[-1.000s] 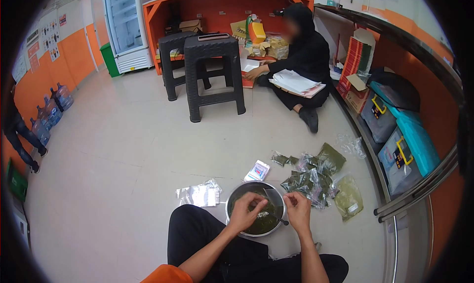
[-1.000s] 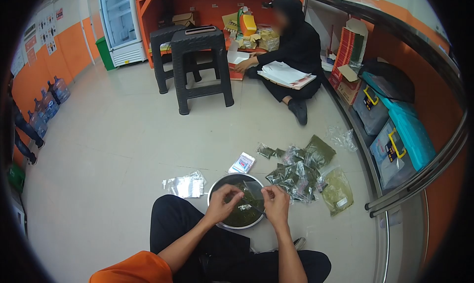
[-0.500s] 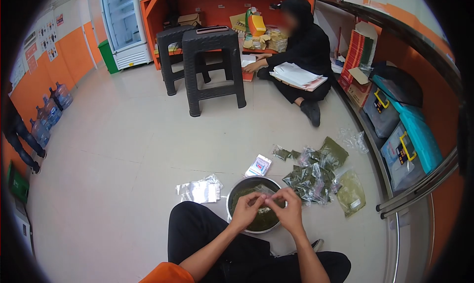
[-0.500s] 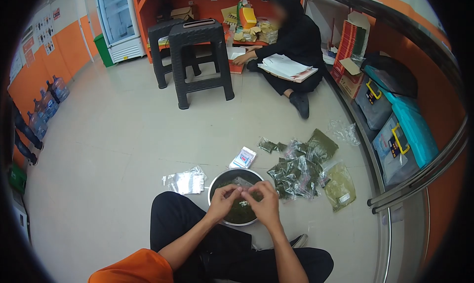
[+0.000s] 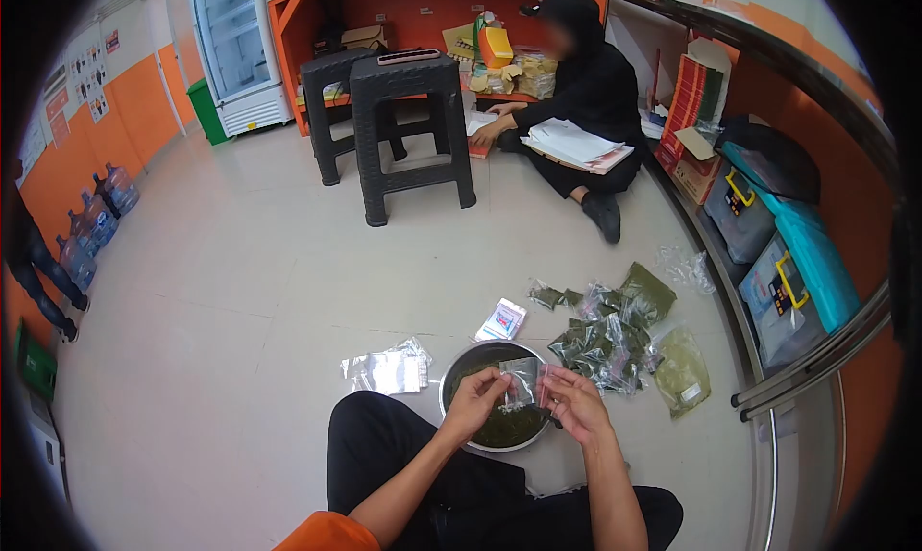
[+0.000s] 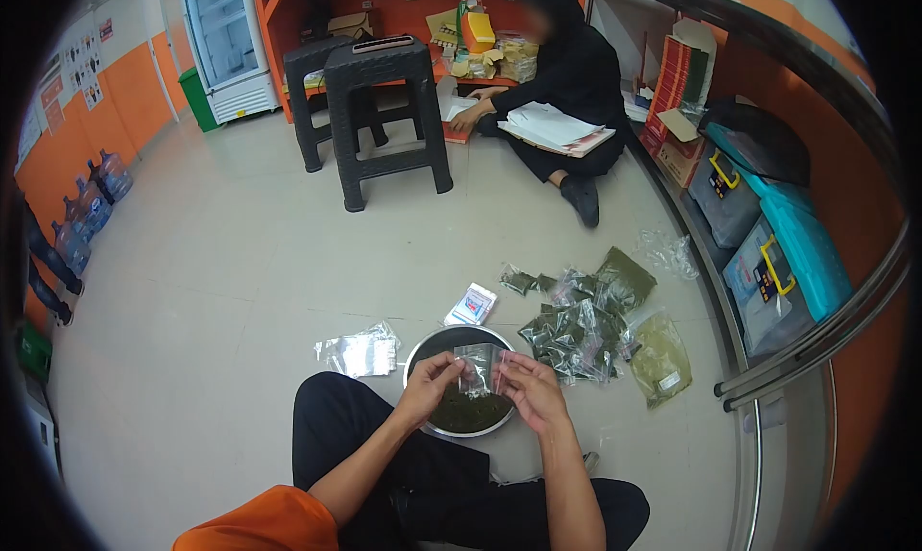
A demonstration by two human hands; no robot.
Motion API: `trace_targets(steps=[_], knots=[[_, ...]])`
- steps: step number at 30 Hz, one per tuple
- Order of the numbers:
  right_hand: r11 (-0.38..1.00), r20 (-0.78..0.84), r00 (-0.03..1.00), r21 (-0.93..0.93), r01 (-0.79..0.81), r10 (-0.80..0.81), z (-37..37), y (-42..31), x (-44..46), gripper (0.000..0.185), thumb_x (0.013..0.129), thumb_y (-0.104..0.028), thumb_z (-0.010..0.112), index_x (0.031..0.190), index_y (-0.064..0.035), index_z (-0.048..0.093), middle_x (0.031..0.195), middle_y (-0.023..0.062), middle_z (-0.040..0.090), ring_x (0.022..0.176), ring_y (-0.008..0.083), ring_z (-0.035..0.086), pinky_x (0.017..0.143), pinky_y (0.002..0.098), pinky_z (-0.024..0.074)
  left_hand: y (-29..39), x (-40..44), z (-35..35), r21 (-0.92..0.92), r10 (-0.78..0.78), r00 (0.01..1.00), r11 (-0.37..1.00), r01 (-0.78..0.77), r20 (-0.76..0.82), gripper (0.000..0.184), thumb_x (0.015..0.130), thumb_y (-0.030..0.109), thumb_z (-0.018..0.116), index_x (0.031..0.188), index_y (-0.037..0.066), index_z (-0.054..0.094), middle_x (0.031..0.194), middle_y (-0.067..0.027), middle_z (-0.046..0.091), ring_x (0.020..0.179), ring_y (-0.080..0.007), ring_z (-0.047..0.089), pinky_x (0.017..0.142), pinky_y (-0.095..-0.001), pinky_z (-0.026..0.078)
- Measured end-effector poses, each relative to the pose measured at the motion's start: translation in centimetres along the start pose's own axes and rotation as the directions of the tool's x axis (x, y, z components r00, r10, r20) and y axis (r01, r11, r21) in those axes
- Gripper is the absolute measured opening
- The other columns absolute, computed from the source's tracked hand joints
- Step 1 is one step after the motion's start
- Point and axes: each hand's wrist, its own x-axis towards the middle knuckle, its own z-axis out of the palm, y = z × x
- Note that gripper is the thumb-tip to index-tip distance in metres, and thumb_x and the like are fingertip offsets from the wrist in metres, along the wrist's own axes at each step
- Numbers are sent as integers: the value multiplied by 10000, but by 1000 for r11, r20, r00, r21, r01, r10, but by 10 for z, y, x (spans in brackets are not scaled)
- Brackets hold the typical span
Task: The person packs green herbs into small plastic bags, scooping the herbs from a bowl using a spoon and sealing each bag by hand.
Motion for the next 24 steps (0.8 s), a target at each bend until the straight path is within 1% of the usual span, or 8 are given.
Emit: trace_targets(steps=[5,8,11,14,17,20,23,24], knots=[[979,-150,971,45,198,-189,-10,-11,-4,237,912,-2,661,1147,23,643,963,127,710,843,183,684,747,303,550,7,2,9,57,85,979,995,-76,-188,191,972,172,661,1055,1,684,856,-12,676,765,-68,599,679,-209,463],[936,-235,912,-184,299,-337,-11,-20,-6,155,902,-25,693,1052,12,705,947,98,704,802,145,652,726,267,516,7,1,-4,281,1,977,958,60,-212,208,938,163,704,1074,6,696,787,-6,679,708,-65,615,627,-217,469],[863,-233,866,-373,341,-443,0,-19,-10,126,892,-30,710,1002,26,734,919,60,696,779,118,622,719,248,488,10,-1,-1,432,110,979,901,-25,-171,215,920,169,724,1076,21,711,702,7,666,655,-52,609,587,-227,454],[762,-171,835,-532,368,-523,12,-10,-9,127,886,-33,720,984,45,743,867,33,684,769,103,607,722,240,473,5,1,9,382,260,953,906,-183,-159,232,916,170,728,1099,28,709,719,1,684,671,-54,622,604,-226,463],[580,-83,777,-716,389,-623,17,1,-6,121,845,-55,748,942,18,759,911,87,692,752,146,649,676,275,500,16,-2,5,515,-86,984,843,155,-156,244,939,164,701,1130,13,692,878,-33,726,791,-87,671,709,-244,525],[342,47,721,-858,384,-691,40,4,-17,119,808,-41,747,921,-3,757,842,108,674,707,216,649,641,322,502,6,-2,16,132,179,984,975,-177,-4,262,973,153,655,1164,-26,669,1044,-75,718,934,-130,686,836,-267,549],[190,180,654,-871,453,-735,40,23,-10,113,819,-28,740,924,11,753,810,108,660,654,200,643,619,311,496,2,-3,14,-139,-85,994,986,93,63,273,989,132,627,1178,-64,654,1114,-114,696,996,-157,677,895,-282,554],[136,207,644,-887,441,-736,45,19,-14,125,819,-34,741,934,13,751,807,106,653,693,226,653,650,333,507,0,-3,14,-168,-88,995,981,95,48,278,985,126,632,1183,-68,650,1113,-122,696,998,-159,676,900,-283,555]])
